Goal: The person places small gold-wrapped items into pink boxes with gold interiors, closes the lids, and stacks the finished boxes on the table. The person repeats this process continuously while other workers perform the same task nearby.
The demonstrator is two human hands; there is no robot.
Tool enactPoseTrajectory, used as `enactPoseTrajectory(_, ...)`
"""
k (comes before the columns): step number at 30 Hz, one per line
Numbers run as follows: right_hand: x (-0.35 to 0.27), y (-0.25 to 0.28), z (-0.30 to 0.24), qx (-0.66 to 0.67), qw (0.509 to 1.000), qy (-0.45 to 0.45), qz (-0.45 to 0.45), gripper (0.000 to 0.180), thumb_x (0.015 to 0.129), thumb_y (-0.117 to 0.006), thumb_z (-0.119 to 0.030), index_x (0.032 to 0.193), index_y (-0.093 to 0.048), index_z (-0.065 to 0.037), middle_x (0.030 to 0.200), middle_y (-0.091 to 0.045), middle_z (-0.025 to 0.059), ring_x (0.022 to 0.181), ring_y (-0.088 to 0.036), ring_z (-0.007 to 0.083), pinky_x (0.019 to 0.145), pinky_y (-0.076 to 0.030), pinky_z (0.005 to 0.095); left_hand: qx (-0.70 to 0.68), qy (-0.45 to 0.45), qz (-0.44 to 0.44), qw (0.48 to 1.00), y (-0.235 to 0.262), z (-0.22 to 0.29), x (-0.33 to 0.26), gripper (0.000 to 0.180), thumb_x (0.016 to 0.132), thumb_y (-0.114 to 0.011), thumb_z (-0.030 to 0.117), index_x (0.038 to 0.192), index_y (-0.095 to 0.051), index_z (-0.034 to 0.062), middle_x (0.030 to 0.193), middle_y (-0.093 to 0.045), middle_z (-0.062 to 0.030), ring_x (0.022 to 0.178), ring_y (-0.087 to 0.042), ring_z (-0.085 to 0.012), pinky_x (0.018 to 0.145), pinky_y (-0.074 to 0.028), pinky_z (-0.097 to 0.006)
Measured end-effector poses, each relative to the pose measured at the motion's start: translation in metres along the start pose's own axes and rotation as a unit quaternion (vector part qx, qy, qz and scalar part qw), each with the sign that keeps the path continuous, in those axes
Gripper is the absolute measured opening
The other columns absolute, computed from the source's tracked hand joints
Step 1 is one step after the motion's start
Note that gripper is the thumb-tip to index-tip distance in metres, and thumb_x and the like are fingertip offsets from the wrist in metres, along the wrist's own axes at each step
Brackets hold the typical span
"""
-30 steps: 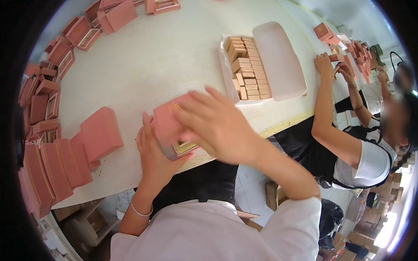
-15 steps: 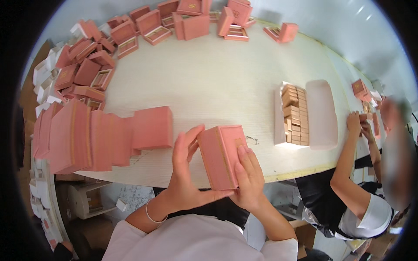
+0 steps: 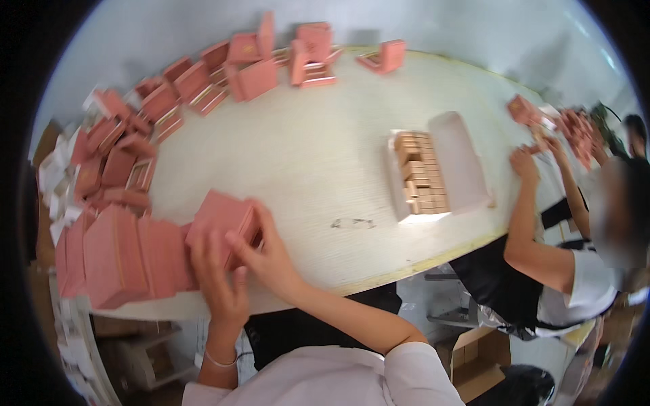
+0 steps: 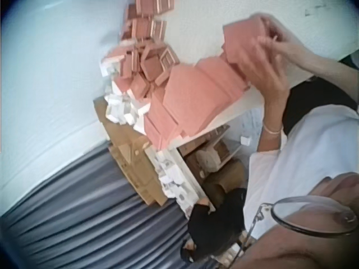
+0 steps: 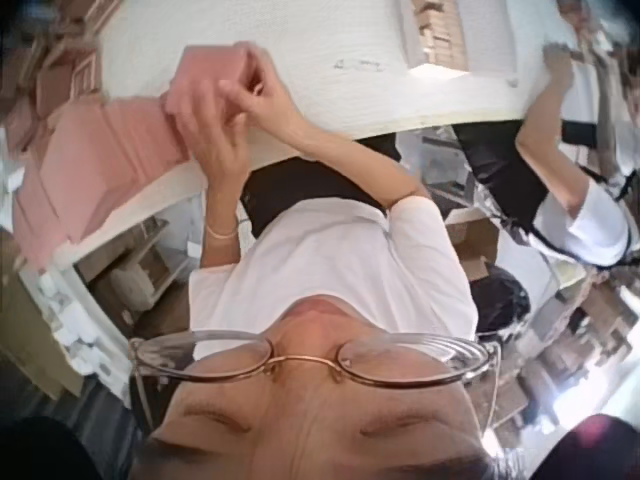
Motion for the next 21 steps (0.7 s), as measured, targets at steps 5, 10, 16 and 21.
enactPoseTrajectory(5, -0.010, 0.023, 0.000, -0.099, 0.992, 0.002, -0.077, 0.047, 0.084, -0.065, -0.017, 0.123, -0.043, -0.007, 0.109, -0.051, 0.0078, 0.089, -0.050, 0.0149, 0.071, -0.043, 0.0263, 0.076, -0.051, -0.114, 0.989, 0.014, -0.007, 0.005, 0.037, 0.082, -0.047, -0.001, 0.118, -0.055, 0.0033, 0.126, -0.050, -0.0138, 0.123, -0.040, -0.0390, 0.105, -0.024, -0.056)
enactPoseTrajectory(10, 0.008, 0.037, -0.016, -0.235, 0.954, 0.081, -0.169, 0.042, 0.081, -0.066, -0.015, 0.118, -0.049, -0.008, 0.109, -0.052, 0.0077, 0.091, -0.053, 0.0193, 0.073, -0.045, 0.0277, 0.170, -0.042, -0.114, 0.978, 0.017, 0.017, 0.009, 0.036, 0.075, -0.047, -0.005, 0.106, -0.061, 0.0040, 0.114, -0.058, -0.0114, 0.117, -0.047, -0.0362, 0.106, -0.024, -0.057)
enactPoseTrajectory(16, 0.107, 0.111, -0.050, -0.564, 0.816, 0.108, -0.068, 0.045, 0.081, -0.065, -0.027, 0.120, -0.049, -0.009, 0.119, -0.048, 0.0159, 0.108, -0.051, 0.0315, 0.085, -0.046, 0.0398, -0.071, -0.120, -0.080, 0.987, -0.024, 0.018, -0.030, 0.026, 0.070, -0.057, 0.002, 0.093, -0.064, 0.0111, 0.103, -0.059, -0.0074, 0.102, -0.055, -0.0291, 0.096, -0.034, -0.053)
enactPoseTrajectory(21, 0.238, 0.171, -0.027, -0.752, 0.656, 0.072, 0.010, 0.050, 0.079, -0.065, -0.031, 0.120, -0.049, -0.009, 0.125, -0.045, 0.0168, 0.116, -0.045, 0.0324, 0.085, -0.046, 0.0449, -0.163, -0.055, -0.132, 0.976, -0.050, 0.015, -0.036, 0.020, 0.067, -0.058, -0.004, 0.084, -0.062, 0.0077, 0.090, -0.061, -0.0084, 0.089, -0.057, -0.0292, 0.088, -0.041, -0.046)
Point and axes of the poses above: each hand's wrist, its own x-axis towards the middle knuckle, its own y-axis out of the back of the hand, z = x × y, the point moved 2 cm from there along x, towards the middle knuckle
